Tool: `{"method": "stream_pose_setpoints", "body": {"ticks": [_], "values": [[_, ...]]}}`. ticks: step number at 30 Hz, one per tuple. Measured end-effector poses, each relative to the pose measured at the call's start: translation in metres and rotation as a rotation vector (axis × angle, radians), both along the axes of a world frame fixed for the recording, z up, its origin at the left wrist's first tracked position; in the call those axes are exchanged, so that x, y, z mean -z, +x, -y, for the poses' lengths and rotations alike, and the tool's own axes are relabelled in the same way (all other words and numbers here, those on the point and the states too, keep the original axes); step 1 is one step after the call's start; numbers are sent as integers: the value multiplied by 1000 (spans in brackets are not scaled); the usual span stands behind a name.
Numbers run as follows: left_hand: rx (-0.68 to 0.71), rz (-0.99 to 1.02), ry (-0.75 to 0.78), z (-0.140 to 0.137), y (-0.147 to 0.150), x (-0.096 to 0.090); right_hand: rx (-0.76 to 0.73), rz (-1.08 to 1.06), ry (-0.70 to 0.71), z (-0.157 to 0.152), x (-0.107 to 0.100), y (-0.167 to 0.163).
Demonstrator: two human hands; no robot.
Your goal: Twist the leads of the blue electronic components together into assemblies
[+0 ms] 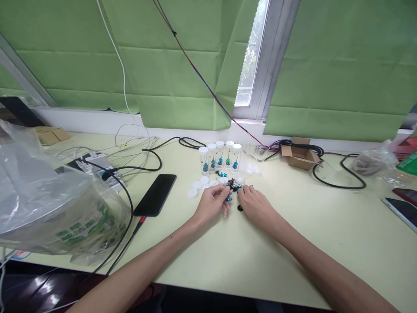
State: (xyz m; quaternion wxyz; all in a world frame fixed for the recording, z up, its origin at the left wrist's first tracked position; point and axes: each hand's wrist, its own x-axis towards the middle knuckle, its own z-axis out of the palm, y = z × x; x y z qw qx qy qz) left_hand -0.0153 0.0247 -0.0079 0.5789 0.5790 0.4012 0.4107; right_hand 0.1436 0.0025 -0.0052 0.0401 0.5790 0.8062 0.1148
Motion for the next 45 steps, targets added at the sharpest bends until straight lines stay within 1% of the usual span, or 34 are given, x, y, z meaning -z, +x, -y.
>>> {"method": "stream_pose_setpoints", "body": {"ticks": [7,20,28,35,39,45], "values": [[-3,-3,1,0,-1,0,37,-37,18,1,0,-3],[-1,-17,5,-1,-2,1,71,-50,62,2,7,-8],[-3,-17,9,-2,-1,3,109,-59,78,2,7,-12],[-6,-18,1,-1,-1,0,122,-95,99,2,7,-10],[-4,-17,-1,-2,-1,1,122,-149,152,-1,10,-9],[6,-24,-1,-3,-2,2,104,-266,293,-8,18,-4]]}}
